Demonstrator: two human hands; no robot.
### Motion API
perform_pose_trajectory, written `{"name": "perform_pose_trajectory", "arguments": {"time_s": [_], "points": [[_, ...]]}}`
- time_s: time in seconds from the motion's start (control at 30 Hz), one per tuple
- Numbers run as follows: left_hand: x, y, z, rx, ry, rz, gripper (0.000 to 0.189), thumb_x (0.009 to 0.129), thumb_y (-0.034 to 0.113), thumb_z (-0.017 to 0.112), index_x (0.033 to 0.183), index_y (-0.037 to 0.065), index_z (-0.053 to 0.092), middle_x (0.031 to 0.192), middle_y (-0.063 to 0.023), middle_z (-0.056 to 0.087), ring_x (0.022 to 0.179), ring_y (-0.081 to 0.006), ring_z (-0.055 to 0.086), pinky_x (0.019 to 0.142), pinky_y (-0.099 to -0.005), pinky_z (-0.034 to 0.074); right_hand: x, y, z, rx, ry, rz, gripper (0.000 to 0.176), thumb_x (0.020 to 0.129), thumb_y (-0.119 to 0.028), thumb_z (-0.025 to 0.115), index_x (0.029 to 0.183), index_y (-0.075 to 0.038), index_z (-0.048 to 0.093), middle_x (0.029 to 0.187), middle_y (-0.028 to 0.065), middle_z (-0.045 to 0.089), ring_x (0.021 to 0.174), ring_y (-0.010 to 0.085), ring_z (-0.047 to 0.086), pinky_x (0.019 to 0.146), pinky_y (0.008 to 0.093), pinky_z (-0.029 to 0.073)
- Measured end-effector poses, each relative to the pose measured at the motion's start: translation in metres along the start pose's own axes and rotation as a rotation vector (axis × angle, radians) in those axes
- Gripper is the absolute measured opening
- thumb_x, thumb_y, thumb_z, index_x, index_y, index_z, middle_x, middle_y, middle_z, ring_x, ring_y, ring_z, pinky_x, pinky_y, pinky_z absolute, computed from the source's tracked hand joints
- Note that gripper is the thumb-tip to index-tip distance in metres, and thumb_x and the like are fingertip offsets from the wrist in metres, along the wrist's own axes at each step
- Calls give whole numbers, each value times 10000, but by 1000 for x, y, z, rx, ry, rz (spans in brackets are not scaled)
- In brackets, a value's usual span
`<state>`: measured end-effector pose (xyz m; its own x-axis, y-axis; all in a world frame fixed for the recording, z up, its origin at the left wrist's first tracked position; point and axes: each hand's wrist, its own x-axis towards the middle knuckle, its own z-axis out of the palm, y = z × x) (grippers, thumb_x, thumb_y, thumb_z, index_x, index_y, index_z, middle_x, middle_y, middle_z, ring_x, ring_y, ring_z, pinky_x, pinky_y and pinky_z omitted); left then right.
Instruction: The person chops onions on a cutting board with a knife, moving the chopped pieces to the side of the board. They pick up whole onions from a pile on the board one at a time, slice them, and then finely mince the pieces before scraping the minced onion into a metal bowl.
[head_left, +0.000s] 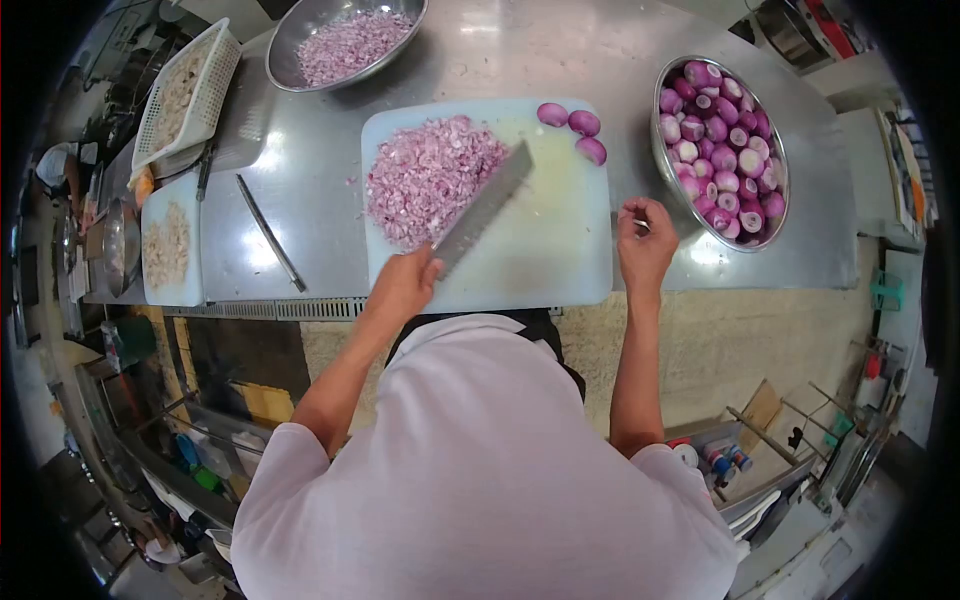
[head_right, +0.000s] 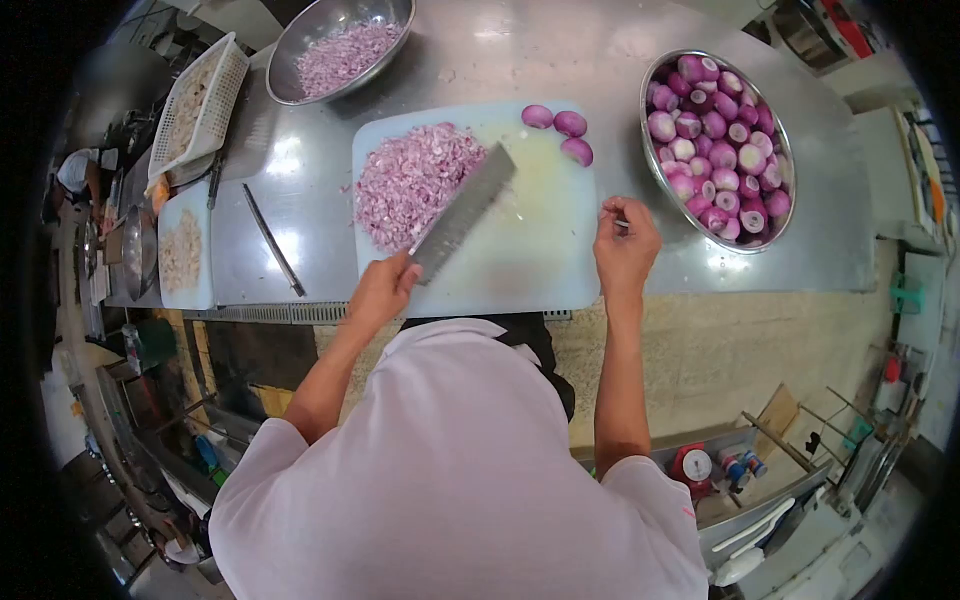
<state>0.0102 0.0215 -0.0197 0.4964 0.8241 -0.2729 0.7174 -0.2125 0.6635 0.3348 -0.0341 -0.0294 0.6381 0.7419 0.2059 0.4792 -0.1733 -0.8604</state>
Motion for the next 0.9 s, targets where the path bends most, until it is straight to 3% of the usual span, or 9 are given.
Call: {"name": "perform_pose_trajectory", "arguments": {"time_s": [0.03,0.17,0.3,0.37,0.5,0.7,0.77,0.83,0.9], "points": [[1,0,-6,56,53,-79,157,945,131,560,945,-25,575,683,-277,596,690,-495,585,594,-550,426,3,-1,3,-29,-30,-27,172,808,63,624,955,-6,680,951,107,685,826,206,685,665,279,553],[-14,20,6,43,67,11,179,937,121,565,1038,-21,602,660,-267,597,645,-490,589,586,-555,442,27,10,21,-96,-50,-177,236,794,44,630,1011,-26,693,1006,132,681,862,256,683,669,301,560],[-20,38,15,-81,-147,45,199,925,125,576,1066,-11,610,723,-278,618,719,-479,614,653,-564,464,65,38,50,-165,-72,-197,254,795,19,641,1037,-33,699,1023,157,682,874,295,683,682,334,566],[-15,18,22,-72,-106,39,196,923,132,584,1058,-6,616,746,-281,622,745,-477,613,671,-564,456,78,62,63,-284,-80,-369,254,798,7,649,1042,-38,702,1053,176,680,881,314,685,718,368,567],[0,-1,-6,51,115,-116,171,924,138,599,931,-31,573,712,-282,597,736,-496,592,622,-546,439,70,48,71,-255,-114,-288,249,788,18,654,1026,-31,706,1023,181,690,855,324,692,750,386,559],[-13,23,-11,-34,18,-40,239,954,161,574,1119,-10,595,702,-278,604,721,-487,599,643,-550,444,1,6,89,-12,-392,-142,215,757,32,671,965,-14,706,923,172,683,798,333,679,736,397,541],[-14,21,-1,-67,-16,-88,359,989,224,546,1285,22,565,678,-264,598,669,-453,608,620,-497,447,-9,-4,89,-91,-451,-179,209,771,23,673,975,-16,696,940,157,679,825,322,680,735,388,553],[-14,24,-1,-44,-19,-90,340,1003,224,515,1266,17,573,672,-259,604,663,-452,608,630,-501,449,-16,-18,91,-166,-518,-214,203,784,14,674,985,-17,686,958,142,674,851,311,681,734,379,564],[-14,29,-5,-30,-34,-79,332,1005,207,509,1267,15,573,661,-265,593,645,-455,602,622,-503,447,-18,-30,91,-193,-467,-309,136,794,-9,612,910,-29,681,887,134,614,865,335,595,749,455,506]]}}
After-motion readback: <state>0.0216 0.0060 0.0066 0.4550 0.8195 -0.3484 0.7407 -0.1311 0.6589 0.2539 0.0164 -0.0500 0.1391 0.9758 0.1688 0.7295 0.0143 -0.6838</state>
